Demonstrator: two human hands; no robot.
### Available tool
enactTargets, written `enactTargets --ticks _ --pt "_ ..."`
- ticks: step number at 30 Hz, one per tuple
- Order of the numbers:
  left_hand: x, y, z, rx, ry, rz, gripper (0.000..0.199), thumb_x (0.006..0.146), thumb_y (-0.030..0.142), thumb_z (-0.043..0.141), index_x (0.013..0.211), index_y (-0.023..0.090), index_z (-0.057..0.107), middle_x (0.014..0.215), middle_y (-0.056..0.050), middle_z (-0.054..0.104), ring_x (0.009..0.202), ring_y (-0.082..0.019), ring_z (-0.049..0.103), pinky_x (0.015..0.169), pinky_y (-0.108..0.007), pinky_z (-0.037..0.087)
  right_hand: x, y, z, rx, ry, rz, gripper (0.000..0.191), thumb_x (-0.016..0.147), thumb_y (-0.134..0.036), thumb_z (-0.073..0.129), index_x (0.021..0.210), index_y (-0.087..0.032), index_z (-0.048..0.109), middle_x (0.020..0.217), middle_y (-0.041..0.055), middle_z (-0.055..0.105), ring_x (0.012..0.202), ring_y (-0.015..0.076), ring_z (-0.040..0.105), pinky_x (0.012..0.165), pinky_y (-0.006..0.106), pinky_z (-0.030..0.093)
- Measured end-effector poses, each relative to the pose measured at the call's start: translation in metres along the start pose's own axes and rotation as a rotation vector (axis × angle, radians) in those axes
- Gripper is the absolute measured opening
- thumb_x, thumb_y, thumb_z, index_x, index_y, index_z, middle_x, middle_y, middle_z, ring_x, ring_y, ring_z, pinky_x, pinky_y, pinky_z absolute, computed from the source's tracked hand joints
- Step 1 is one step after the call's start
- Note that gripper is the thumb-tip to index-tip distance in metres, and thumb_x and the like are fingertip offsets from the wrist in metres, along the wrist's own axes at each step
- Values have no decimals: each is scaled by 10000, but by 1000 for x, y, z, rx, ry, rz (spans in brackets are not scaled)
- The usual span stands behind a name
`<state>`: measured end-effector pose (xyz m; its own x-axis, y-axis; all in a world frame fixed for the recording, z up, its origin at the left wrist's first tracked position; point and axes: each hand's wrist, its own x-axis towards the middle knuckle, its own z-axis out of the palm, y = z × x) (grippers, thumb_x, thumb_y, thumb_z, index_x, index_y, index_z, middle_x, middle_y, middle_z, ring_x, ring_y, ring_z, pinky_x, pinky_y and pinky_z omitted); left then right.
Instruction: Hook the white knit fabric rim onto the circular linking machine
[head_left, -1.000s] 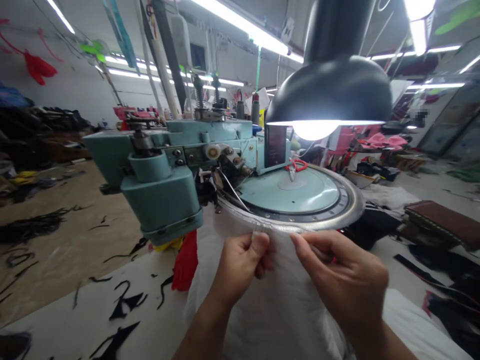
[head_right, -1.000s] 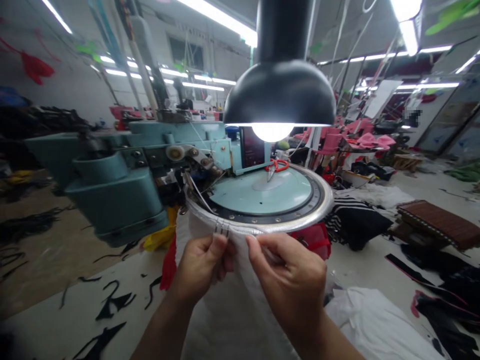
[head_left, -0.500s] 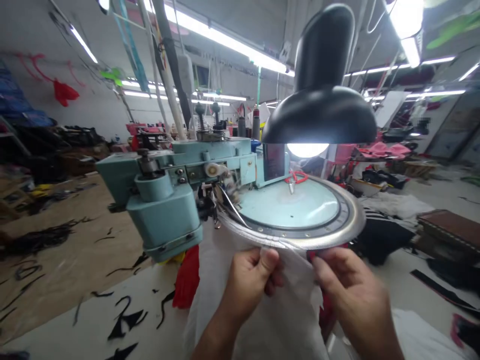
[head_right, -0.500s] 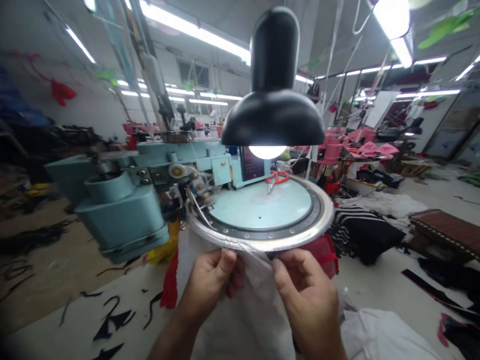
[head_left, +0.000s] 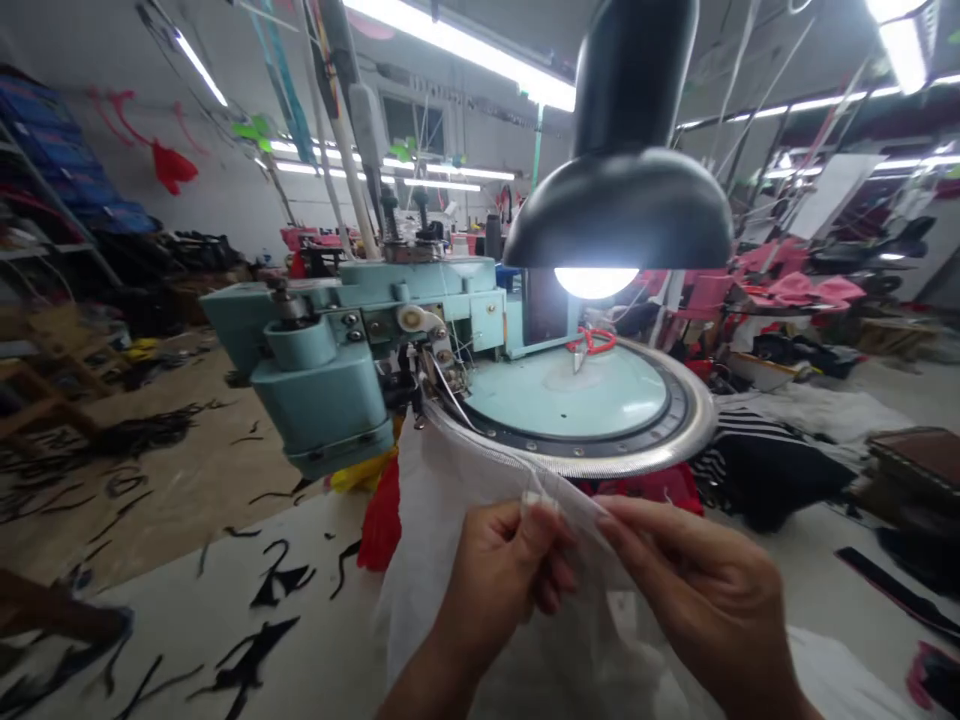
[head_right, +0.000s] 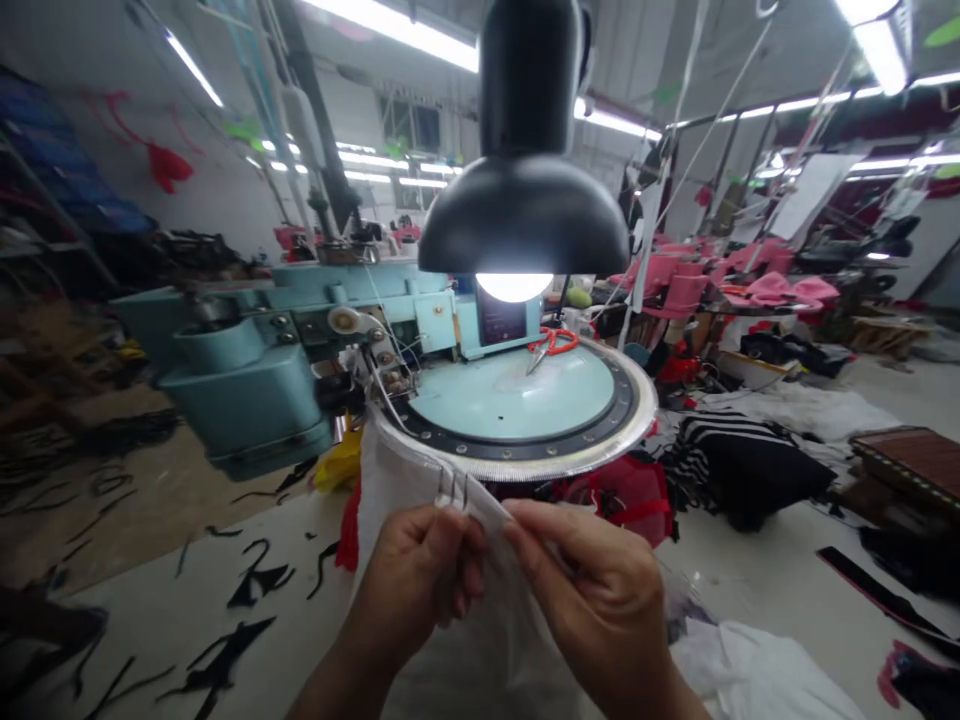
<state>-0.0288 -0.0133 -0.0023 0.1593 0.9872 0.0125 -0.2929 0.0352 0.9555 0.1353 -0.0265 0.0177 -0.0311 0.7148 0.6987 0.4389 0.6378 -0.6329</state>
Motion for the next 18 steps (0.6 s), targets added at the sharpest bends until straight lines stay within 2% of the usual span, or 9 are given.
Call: enactTargets --ticks 3,5,7,9,12,14,15,16,18 --pt "3 -3 7 57 55 17 598 759 704 658 681 112 654 491 -22 595 371 -62 472 374 -154 338 4 -1 3 -95 229 52 49 832 -258 740 877 -272 727 707 -65 695 563 70 576 546 139 463" --pt "5 -5 10 104 74 23 612 761 719 640 684 112 651 505 -33 601 383 -72 477 387 -170 353 0 11 -3 -152 288 110 89 822 -322 747 850 -245 712 692 -45 665 575 87 569 546 165 466" --pt "3 -2 7 170 85 16 638 773 747 593 698 117 649 515 -39 602 389 -81 469 393 -185 350 -12 33 -15 -221 306 162 203 767 -390 788 875 -231 721 770 -12 702 667 128 639 604 190 510" --pt "-5 12 -1 309 35 24 620 794 732 578 683 125 642 523 -35 594 409 -86 460 402 -193 331 -28 60 -33 -252 193 204 256 711 -429 818 848 -225 746 784 4 738 685 159 687 600 193 537" --pt "-16 57 -12 689 -101 176 440 808 556 690 664 142 656 560 -17 599 506 -107 508 464 -200 351 -41 80 -60 -148 -140 221 179 788 -411 756 755 -236 775 665 -7 725 560 142 679 485 161 515" --pt "-12 93 -14 955 -105 391 286 834 422 702 720 160 710 678 -31 669 635 -137 591 592 -217 422 -34 71 -70 -86 -164 115 123 861 -316 680 861 -253 787 813 10 759 706 150 722 599 156 554" --pt "-5 110 -12 1054 -163 480 242 825 396 713 735 173 729 735 -37 695 694 -150 616 639 -223 435 -26 62 -71 -58 -147 27 148 885 -261 635 919 -264 779 904 15 764 803 153 730 676 163 564" --pt "7 123 -10 1144 -244 505 216 820 386 716 750 184 746 774 -37 709 734 -158 630 669 -226 438 -16 51 -68 -40 -146 -54 197 899 -214 589 965 -268 766 962 18 760 864 152 726 728 174 564" --pt "34 140 -5 1260 -395 446 227 775 413 753 730 191 760 739 -24 705 702 -154 627 635 -222 423 3 30 -56 -63 -199 -167 223 905 -193 559 1016 -246 744 955 33 756 861 159 719 748 213 563"
